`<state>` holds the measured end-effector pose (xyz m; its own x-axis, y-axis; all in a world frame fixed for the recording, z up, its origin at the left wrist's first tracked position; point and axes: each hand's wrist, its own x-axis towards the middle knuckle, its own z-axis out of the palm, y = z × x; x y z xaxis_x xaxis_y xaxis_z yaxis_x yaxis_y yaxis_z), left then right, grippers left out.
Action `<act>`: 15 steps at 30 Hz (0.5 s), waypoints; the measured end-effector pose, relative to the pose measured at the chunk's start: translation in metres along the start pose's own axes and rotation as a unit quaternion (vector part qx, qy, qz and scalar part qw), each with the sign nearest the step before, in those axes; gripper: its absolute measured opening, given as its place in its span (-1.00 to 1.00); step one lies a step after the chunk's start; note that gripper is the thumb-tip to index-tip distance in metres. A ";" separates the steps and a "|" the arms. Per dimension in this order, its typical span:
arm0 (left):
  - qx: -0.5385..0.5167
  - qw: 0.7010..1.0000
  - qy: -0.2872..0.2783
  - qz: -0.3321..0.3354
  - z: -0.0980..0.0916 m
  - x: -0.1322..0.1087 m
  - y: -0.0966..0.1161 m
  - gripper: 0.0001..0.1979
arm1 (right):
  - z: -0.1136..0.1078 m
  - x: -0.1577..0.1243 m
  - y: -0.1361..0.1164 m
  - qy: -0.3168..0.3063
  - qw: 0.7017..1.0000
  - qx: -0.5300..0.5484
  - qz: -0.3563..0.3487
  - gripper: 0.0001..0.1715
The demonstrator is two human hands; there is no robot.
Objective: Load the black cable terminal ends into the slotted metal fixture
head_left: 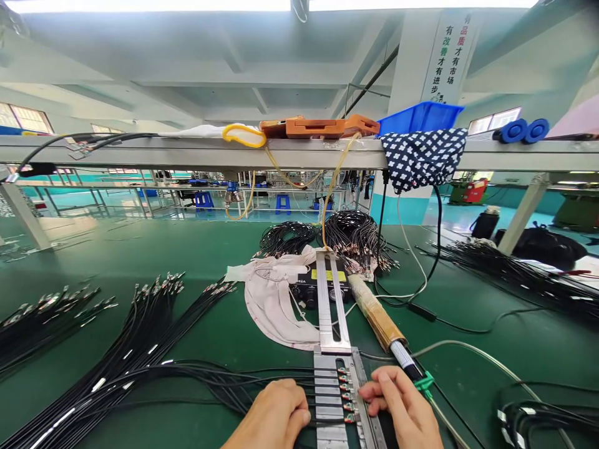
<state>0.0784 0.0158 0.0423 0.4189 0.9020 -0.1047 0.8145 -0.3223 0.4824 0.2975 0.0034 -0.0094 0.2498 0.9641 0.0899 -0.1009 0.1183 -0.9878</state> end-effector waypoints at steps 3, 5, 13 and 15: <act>0.010 1.000 -0.005 0.013 0.003 0.001 -0.005 -0.82 | -0.001 0.001 0.003 0.001 1.000 -0.014 -0.010 -0.40; 0.016 1.000 -0.008 0.016 0.005 0.002 -0.006 -0.81 | -0.001 0.000 0.003 0.024 0.999 -0.017 -0.021 -0.42; 0.068 0.998 0.001 -0.008 0.006 0.005 0.003 -0.76 | 0.004 -0.005 -0.004 0.029 0.997 -0.058 -0.037 -0.42; 0.083 0.996 -0.010 -0.018 0.001 0.005 0.010 -0.75 | 0.005 -0.007 -0.005 0.032 0.995 -0.076 -0.047 -0.41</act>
<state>0.0892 0.0168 0.0453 0.3946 0.9084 -0.1381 0.8840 -0.3343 0.3268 0.2917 -0.0024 -0.0047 0.3126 0.9327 0.1800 0.0725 0.1655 -0.9835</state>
